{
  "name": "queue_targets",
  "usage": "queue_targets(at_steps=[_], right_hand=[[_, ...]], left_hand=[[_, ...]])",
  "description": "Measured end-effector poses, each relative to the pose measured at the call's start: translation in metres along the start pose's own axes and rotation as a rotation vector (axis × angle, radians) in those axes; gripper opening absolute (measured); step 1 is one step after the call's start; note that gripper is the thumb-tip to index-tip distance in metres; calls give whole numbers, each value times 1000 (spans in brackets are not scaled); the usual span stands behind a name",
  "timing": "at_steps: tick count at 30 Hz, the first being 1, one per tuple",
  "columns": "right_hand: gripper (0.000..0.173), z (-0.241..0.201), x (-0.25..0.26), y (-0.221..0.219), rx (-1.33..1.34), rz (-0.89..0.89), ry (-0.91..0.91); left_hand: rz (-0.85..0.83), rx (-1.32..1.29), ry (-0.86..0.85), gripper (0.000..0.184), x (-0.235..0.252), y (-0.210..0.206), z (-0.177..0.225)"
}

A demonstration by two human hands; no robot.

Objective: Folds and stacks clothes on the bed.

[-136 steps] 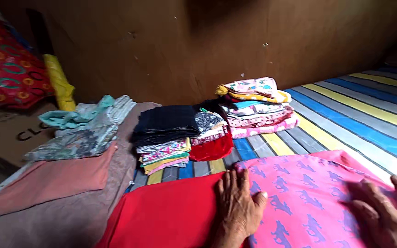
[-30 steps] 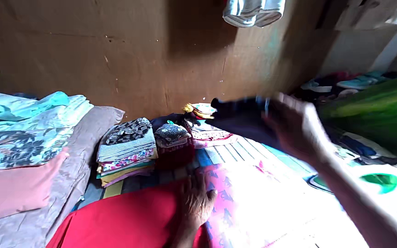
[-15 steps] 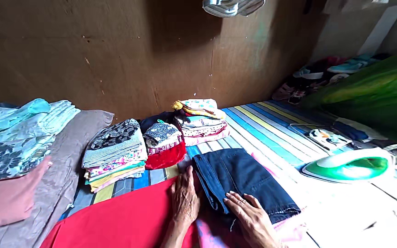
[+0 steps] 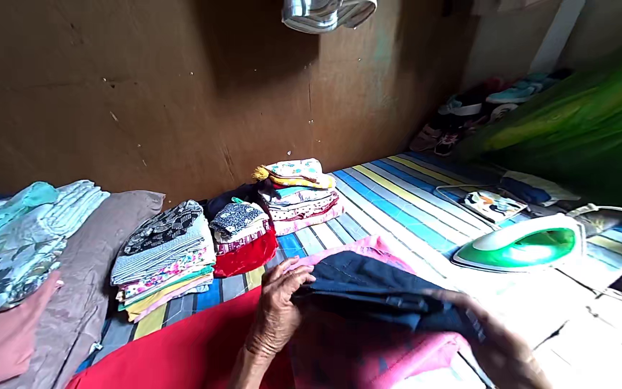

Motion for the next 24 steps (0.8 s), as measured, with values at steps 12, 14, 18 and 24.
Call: queue_targets(at_steps=[12, 14, 18, 24], right_hand=[[24, 88, 91, -1, 442, 49, -1030], [20, 139, 79, -17, 307, -81, -1094], [41, 183, 50, -36, -33, -292, -1174], [48, 186, 63, -44, -90, -387, -1084]], left_hand=[[-131, -445, 950, 16, 84, 3, 17], [-182, -371, 1043, 23, 76, -26, -24], [-223, -365, 1222, 50, 22, -67, -94], [-103, -462, 1319, 56, 11, -61, -100]])
Point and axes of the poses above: each hand's wrist, its own x-axis towards the middle knuckle, its own y-axis out of the back of the hand, z = x × y, the point moved 5 cm from there along x, towards the middle knuckle, and after that the axes turned 4 degrees about y, right-handed, at the moved point
